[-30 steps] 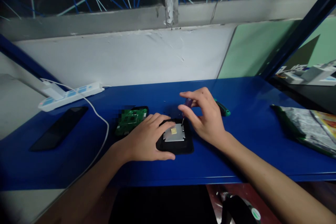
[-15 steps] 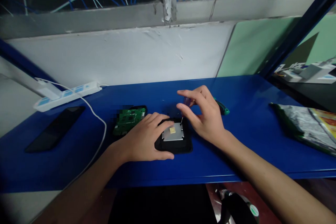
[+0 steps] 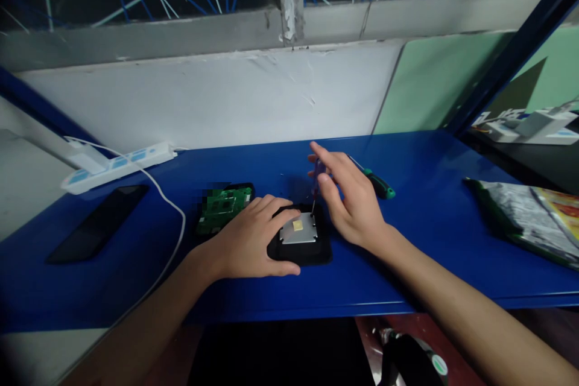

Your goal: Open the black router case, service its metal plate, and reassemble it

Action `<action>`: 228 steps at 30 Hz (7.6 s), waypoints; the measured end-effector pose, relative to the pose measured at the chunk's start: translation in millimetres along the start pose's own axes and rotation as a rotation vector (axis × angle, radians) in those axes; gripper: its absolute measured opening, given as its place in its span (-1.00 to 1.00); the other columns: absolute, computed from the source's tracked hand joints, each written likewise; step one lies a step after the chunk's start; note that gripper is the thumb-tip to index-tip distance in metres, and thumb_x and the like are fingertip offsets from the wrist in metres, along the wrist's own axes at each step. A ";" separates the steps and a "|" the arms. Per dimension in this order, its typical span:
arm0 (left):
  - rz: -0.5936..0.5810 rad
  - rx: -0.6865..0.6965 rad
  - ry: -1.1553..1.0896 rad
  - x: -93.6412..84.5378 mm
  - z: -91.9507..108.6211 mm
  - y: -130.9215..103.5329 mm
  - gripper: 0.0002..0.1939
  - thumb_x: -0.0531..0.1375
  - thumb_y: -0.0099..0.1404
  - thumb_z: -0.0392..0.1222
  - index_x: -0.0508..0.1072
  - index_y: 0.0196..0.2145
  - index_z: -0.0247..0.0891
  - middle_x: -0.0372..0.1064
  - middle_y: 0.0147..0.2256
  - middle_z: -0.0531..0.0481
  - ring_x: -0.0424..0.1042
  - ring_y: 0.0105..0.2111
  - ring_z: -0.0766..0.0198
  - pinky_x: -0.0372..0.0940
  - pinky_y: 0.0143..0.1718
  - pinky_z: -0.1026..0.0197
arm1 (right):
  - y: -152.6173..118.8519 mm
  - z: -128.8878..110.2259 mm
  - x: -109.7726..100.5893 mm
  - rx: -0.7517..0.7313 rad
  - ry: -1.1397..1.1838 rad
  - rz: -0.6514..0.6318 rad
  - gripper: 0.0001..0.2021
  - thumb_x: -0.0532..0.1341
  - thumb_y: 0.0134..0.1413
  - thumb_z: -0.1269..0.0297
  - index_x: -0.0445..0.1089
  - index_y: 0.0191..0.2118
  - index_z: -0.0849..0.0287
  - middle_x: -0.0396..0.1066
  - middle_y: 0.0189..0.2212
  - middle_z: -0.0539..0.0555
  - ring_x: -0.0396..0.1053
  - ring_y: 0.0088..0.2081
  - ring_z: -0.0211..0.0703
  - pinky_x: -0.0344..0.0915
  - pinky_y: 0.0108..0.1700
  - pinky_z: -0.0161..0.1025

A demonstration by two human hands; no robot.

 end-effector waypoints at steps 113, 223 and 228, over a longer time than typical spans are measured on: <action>-0.024 -0.028 0.005 -0.3 -0.2 -0.4 -0.12 0.29 0.07 0.42 0.33 0.16 -0.24 0.30 0.13 -0.20 0.28 0.07 -0.10 0.21 0.11 -0.17 | -2.7 13.3 7.6 0.073 0.025 0.188 -0.69 0.34 0.13 0.33 0.30 -0.04 0.12 0.54 -0.22 0.08 0.58 -0.27 -0.17 0.54 -0.19 -0.18; 0.078 0.048 0.000 -3.8 3.5 3.0 -0.46 0.26 0.27 0.08 0.38 0.11 -0.24 0.30 0.09 -0.18 0.27 0.10 -0.03 0.20 0.15 -0.09 | -3.8 0.6 -2.0 0.053 0.236 -0.002 -0.57 0.16 0.27 0.44 0.35 0.19 -0.10 0.48 -0.03 0.08 0.57 -0.19 -0.15 0.53 -0.12 -0.08; 0.085 -0.005 -0.002 1.1 -1.2 1.0 -0.32 0.26 0.24 0.15 0.28 0.19 -0.25 0.20 0.21 -0.23 0.17 0.23 -0.09 0.15 0.24 -0.14 | -4.6 0.7 -0.9 0.015 0.210 0.032 -0.58 0.17 0.26 0.44 0.36 0.18 -0.08 0.47 -0.13 0.07 0.54 -0.21 -0.16 0.51 -0.16 -0.08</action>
Point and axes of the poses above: each hand's wrist, its own y-axis towards the middle knuckle, its own x-axis out of the palm, z = x × y, the point moved 2 cm from there along y, towards the middle knuckle
